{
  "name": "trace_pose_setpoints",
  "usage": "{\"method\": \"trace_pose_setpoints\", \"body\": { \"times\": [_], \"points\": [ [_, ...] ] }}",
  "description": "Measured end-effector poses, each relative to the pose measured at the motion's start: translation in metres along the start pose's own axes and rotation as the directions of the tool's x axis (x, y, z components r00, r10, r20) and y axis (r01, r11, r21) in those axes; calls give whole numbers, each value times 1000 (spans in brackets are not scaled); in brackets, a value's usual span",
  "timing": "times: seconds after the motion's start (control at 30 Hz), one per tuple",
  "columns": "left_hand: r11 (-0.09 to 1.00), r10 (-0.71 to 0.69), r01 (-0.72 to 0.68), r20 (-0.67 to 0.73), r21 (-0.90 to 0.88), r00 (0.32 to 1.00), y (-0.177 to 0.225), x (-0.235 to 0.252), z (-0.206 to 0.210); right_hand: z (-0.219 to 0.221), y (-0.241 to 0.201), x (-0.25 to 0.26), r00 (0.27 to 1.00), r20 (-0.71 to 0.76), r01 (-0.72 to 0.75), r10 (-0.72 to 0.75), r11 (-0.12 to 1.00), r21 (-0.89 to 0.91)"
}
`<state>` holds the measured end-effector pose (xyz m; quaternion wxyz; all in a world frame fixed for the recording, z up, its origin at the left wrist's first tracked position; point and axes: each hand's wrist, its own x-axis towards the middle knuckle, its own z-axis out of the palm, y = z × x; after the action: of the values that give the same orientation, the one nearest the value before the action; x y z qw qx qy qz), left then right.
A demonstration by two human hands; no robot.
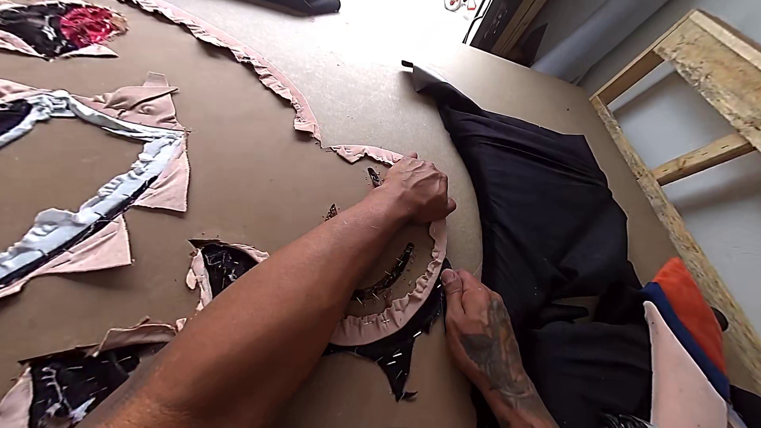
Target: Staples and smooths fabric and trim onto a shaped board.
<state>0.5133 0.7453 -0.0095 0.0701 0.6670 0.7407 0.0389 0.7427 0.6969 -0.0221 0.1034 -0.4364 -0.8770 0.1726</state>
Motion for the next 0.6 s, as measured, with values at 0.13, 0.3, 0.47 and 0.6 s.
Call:
{"method": "trace_pose_setpoints", "body": {
  "times": [0.13, 0.3, 0.47, 0.6],
  "points": [
    [1000, -4, 3, 19, 9, 1000, 3, -2, -4, 1, 1, -1, 1000, -20, 23, -23, 1000, 5],
    [1000, -31, 31, -5, 5, 1000, 4, -4, -4, 3, 1, 0, 999, -36, 39, -38, 999, 11],
    [980, -131, 145, 106, -138, 986, 17, -30, -28, -5, 4, -2, 995, 49, 90, -91, 996, 15],
    [952, -169, 194, 119, -237, 978, 14, -19, -21, -8, 13, 14, 974, 215, 21, -69, 975, 220]
  ]
}}
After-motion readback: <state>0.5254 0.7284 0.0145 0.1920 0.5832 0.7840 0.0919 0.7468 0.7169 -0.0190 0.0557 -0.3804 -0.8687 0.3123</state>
